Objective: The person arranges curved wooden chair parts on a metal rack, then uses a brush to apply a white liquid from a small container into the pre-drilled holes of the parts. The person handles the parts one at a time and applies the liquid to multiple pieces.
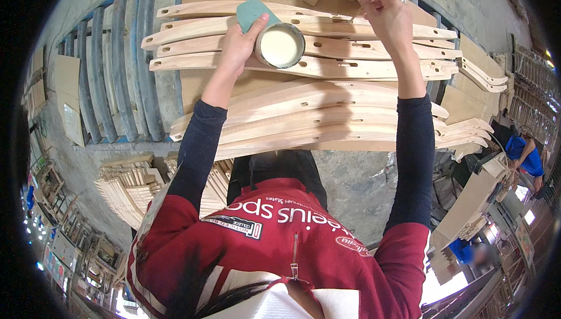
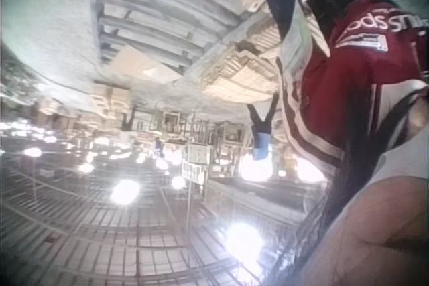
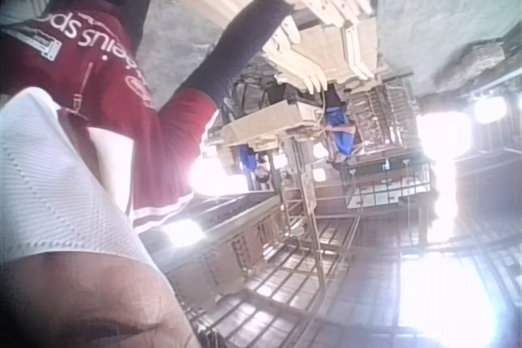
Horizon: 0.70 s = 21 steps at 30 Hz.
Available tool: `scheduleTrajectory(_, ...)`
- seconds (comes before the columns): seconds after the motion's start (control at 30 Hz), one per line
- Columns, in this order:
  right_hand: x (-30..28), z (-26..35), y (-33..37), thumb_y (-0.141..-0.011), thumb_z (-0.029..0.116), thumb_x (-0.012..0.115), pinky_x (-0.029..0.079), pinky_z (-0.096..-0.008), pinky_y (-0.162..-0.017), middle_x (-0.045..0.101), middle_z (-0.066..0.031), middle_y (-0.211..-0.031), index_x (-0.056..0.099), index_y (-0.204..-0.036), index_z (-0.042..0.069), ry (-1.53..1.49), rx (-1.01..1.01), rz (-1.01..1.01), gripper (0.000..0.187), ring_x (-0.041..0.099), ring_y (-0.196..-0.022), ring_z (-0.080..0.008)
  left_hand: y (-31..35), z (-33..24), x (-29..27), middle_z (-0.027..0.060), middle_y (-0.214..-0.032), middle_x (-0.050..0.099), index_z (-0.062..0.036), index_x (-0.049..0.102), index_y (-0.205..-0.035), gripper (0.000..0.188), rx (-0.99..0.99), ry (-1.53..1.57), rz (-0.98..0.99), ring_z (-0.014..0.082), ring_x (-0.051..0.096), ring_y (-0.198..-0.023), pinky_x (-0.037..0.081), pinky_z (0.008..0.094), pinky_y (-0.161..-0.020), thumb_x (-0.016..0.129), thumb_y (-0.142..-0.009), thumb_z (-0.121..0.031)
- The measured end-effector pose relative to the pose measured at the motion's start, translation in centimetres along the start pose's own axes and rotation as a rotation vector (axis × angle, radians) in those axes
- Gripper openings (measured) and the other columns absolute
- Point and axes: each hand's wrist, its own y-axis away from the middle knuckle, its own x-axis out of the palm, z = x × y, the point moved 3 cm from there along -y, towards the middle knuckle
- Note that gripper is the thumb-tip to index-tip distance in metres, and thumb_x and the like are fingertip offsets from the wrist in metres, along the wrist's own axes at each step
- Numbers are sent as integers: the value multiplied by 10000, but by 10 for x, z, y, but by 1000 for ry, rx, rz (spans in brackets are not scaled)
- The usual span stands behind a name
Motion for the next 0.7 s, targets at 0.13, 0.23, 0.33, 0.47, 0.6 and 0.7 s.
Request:
scheduleTrajectory(0.13,9,7,-1,-905,345,698,524,-298,-577,716,-75,-691,707,-907,55,-118,-17,27,290,704,-616,-169,-2,0,0,70,-862,708,22,725,-978,442,13,-20,9,134,607,-790,489,301,-741,680,-926,-415)
scheduleTrajectory(0.23,4,12,-3,-901,350,702,526,-298,-584,718,-78,-696,706,-898,55,-139,-4,16,295,705,-621,-170,-4,1,-2,71,-860,705,21,724,-975,454,21,-41,-14,140,603,-786,490,309,-735,676,-925,-428)
scheduleTrajectory(0.33,-1,-5,-2,-886,365,718,526,-294,-592,719,-83,-699,710,-906,60,-23,-4,-3,305,706,-627,-170,1,-5,-1,78,-900,706,18,715,-1003,460,-18,-35,-4,142,613,-823,489,304,-768,680,-917,-432)
scheduleTrajectory(0.47,7,0,2,-886,361,716,526,-300,-600,723,-84,-715,714,-916,61,-78,-3,4,301,707,-640,-182,-3,0,-2,95,-992,709,12,692,-1076,458,-51,-26,38,140,636,-909,488,288,-838,695,-907,-414)
scheduleTrajectory(0.6,7,3,2,-882,349,722,527,-297,-613,723,-92,-721,699,-868,37,-156,20,-43,314,713,-671,-181,-12,12,-2,85,-1005,704,-3,685,-1089,425,-10,33,65,138,629,-917,483,289,-837,694,-917,-391)
scheduleTrajectory(0.7,-4,-9,9,-887,309,727,528,-285,-637,729,-109,-755,688,-887,10,-99,53,-56,301,721,-715,-173,-13,15,-4,77,-1012,702,-18,681,-1093,401,13,4,53,135,625,-919,480,287,-838,690,-923,-381)
